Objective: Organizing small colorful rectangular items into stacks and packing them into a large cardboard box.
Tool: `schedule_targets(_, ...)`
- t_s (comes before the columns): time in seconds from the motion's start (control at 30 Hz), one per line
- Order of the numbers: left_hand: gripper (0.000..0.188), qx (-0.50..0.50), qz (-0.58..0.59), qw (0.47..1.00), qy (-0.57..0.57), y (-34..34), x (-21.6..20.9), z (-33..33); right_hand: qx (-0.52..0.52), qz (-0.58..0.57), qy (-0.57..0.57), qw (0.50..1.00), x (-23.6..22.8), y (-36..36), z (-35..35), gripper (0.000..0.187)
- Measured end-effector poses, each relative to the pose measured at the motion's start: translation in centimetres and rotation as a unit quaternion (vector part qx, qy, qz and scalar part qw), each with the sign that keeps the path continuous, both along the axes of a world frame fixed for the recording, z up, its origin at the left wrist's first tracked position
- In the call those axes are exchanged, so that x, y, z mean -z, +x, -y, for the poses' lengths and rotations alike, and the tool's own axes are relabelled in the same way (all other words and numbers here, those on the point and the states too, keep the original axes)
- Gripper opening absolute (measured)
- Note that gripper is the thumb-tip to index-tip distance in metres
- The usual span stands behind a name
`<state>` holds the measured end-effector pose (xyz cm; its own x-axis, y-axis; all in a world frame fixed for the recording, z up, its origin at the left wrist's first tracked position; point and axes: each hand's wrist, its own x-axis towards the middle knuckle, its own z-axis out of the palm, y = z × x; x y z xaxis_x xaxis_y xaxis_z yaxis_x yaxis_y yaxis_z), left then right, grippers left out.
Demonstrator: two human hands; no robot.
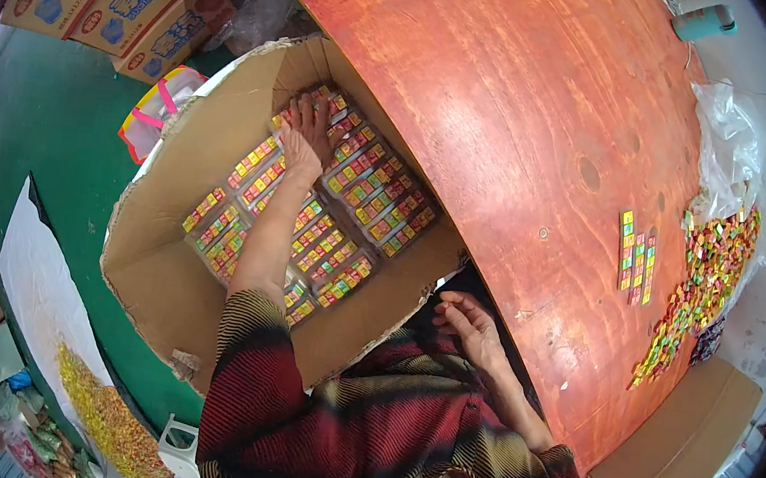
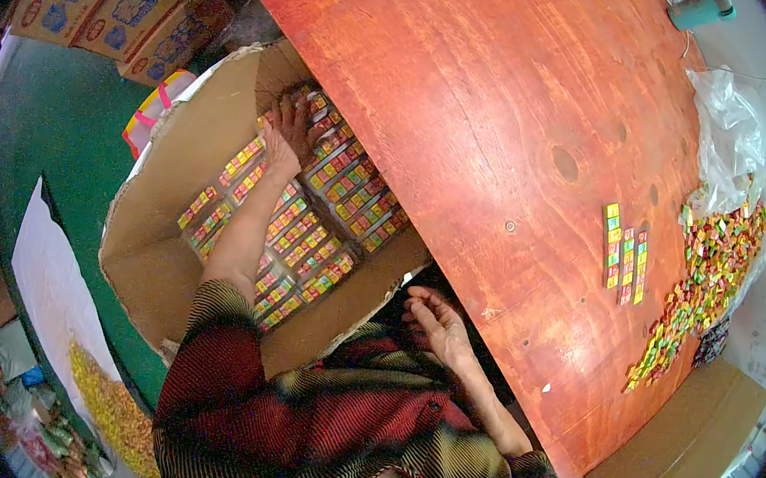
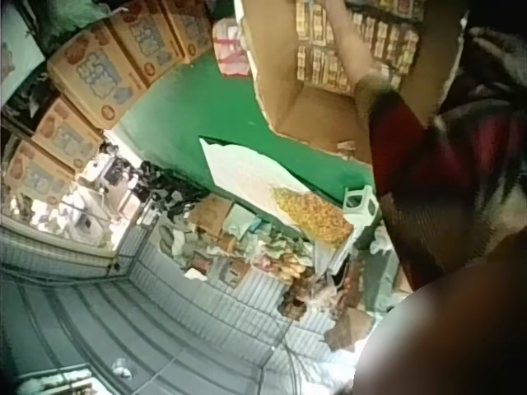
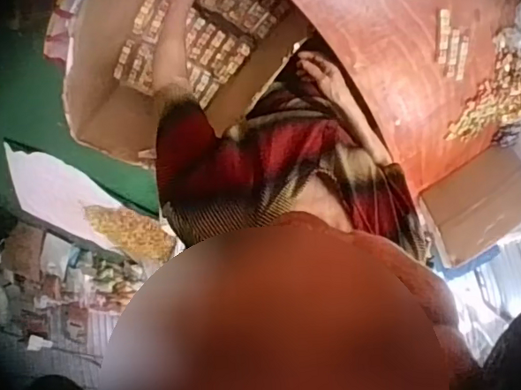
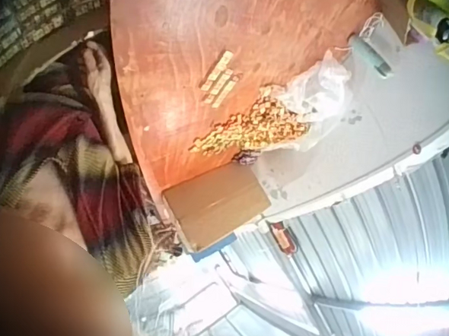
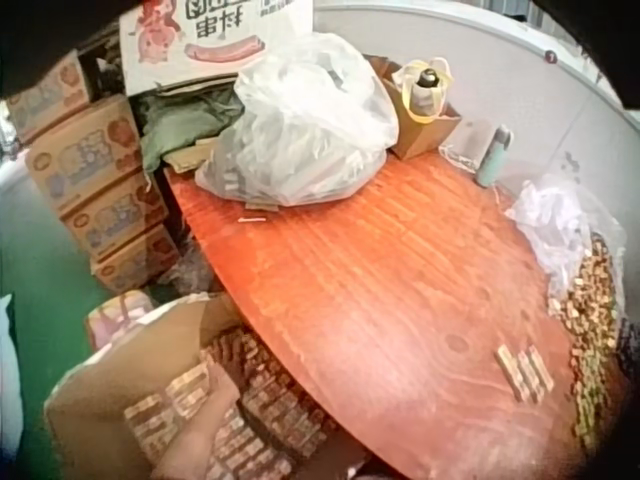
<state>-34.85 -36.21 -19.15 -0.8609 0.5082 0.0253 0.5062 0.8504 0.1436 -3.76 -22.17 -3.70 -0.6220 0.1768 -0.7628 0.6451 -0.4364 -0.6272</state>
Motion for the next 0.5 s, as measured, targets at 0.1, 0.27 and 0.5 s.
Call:
schedule_targets(0.1,0.061,-0.102,-0.05,0.987,0.116,0.2,-0.5,-0.1,0.01,0.012,-0.003,1.0,-0.4,-0.1,-0.2,0.025)
schedule_targets(0.27,0.061,-0.422,0.036,0.845,0.328,-0.2,0.4,0.5,0.004,-0.008,0.0,1.0,-0.3,0.1,0.0,0.026)
schedule_targets(0.5,0.067,-0.474,0.227,0.688,0.5,-0.7,0.0,0.6,0.007,-0.035,-0.005,0.999,-0.7,0.4,-0.2,0.025)
